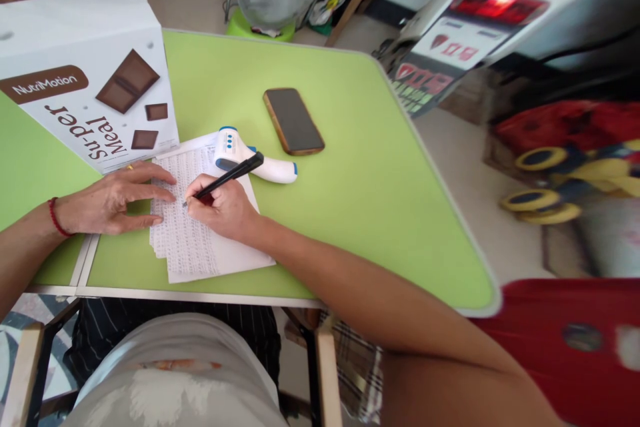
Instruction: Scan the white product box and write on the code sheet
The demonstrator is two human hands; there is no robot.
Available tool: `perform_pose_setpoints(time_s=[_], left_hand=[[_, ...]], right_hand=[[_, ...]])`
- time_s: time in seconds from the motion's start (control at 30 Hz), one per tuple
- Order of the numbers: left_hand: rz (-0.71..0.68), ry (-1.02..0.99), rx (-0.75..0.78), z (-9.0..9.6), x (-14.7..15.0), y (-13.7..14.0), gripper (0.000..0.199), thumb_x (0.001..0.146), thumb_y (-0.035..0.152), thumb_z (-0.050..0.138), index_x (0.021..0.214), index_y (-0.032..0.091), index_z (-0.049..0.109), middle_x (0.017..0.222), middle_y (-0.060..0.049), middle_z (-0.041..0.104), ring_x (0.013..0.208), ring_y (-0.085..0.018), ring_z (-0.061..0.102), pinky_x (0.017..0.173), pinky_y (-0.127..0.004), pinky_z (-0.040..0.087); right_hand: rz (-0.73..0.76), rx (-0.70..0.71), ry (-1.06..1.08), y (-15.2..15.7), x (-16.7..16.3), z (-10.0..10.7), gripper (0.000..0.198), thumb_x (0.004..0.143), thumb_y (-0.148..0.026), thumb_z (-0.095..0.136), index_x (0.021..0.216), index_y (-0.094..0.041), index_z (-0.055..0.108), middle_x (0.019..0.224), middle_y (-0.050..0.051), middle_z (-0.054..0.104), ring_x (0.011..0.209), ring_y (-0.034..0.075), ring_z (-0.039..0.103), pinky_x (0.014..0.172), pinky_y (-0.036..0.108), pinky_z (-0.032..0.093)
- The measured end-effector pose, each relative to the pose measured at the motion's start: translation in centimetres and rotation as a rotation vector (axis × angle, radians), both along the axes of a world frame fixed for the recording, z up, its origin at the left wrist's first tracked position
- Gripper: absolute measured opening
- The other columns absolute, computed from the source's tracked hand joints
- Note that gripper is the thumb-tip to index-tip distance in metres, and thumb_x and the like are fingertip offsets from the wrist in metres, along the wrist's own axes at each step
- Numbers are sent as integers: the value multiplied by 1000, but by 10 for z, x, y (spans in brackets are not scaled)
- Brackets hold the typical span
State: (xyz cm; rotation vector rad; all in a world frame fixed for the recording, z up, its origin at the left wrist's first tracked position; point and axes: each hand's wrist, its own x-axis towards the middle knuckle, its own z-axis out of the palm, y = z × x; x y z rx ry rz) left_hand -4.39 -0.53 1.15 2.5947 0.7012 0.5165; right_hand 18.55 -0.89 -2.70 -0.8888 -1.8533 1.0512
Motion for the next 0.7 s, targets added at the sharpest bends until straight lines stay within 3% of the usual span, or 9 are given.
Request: perform_pose_setpoints(time_s=[0.7], left_hand=[[1,-3,-3,-1,0,0,26,90,31,58,107,14,67,119,-15,60,109,-28,58,96,-45,47]], right_hand=[[14,60,12,1,1,2,5,74,-19,54,71,-20,58,59,-4,56,51,9,46,48,23,37]])
